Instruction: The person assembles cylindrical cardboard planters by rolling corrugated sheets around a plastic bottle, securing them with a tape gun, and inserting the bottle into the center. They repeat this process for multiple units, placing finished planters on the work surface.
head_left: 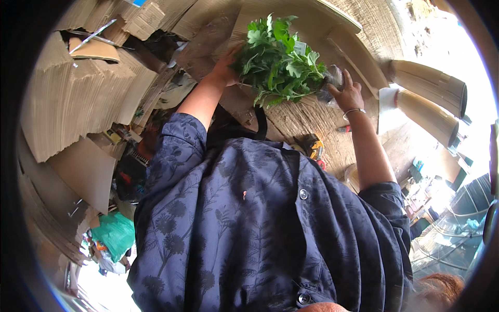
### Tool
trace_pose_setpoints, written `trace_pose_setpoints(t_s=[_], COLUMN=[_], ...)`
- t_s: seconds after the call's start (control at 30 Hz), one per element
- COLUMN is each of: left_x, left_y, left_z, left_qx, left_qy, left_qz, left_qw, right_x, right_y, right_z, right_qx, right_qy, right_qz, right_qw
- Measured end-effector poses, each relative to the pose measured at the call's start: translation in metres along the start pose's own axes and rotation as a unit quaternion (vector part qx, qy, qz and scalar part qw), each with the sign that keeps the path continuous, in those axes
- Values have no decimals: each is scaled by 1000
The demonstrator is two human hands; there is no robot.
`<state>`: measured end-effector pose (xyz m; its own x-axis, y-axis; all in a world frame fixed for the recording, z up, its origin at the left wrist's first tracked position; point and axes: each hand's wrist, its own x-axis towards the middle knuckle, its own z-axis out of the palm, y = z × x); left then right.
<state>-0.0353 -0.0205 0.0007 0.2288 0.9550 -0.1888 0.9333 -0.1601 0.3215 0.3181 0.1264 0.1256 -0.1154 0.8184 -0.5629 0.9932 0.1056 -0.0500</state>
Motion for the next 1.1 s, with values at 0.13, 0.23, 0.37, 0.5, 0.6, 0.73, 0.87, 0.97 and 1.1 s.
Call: trace_pose_setpoints(t_s=[0.13,0.23,0.37,0.5,0.6,0.73,0.87,0.97,1.1], left_x=[-45,-81,-77,-13,25,51,62,61,64], left_y=[7,51,140,194,194,202,200,206,216], left_z=[-12,-9,16,49,115,107,118,98,89], left_qx=[40,-178,-691,-879,-914,-952,-969,-962,-950], left_qy=[59,301,-101,-114,-92,-75,-59,-28,0], left_qz=[-87,-120,-290,-310,-261,-202,-195,-226,-270], left_qw=[994,929,654,344,298,217,142,153,155], right_x=[1,2,-1,5,7,0,-4,-12,-11], right_y=[-3,-9,-14,-15,-26,-23,-33,-41,-39], right_z=[5,3,-4,-6,-7,-9,-12,-14,-14], right_qx=[-32,-29,-25,-25,-42,-40,-42,-41,-42], right_qy=[5,-5,-12,-22,-19,-18,-20,-21,-22], right_qz=[5,11,29,35,26,48,52,72,83], right_qw=[999,1000,999,999,999,998,998,996,995])
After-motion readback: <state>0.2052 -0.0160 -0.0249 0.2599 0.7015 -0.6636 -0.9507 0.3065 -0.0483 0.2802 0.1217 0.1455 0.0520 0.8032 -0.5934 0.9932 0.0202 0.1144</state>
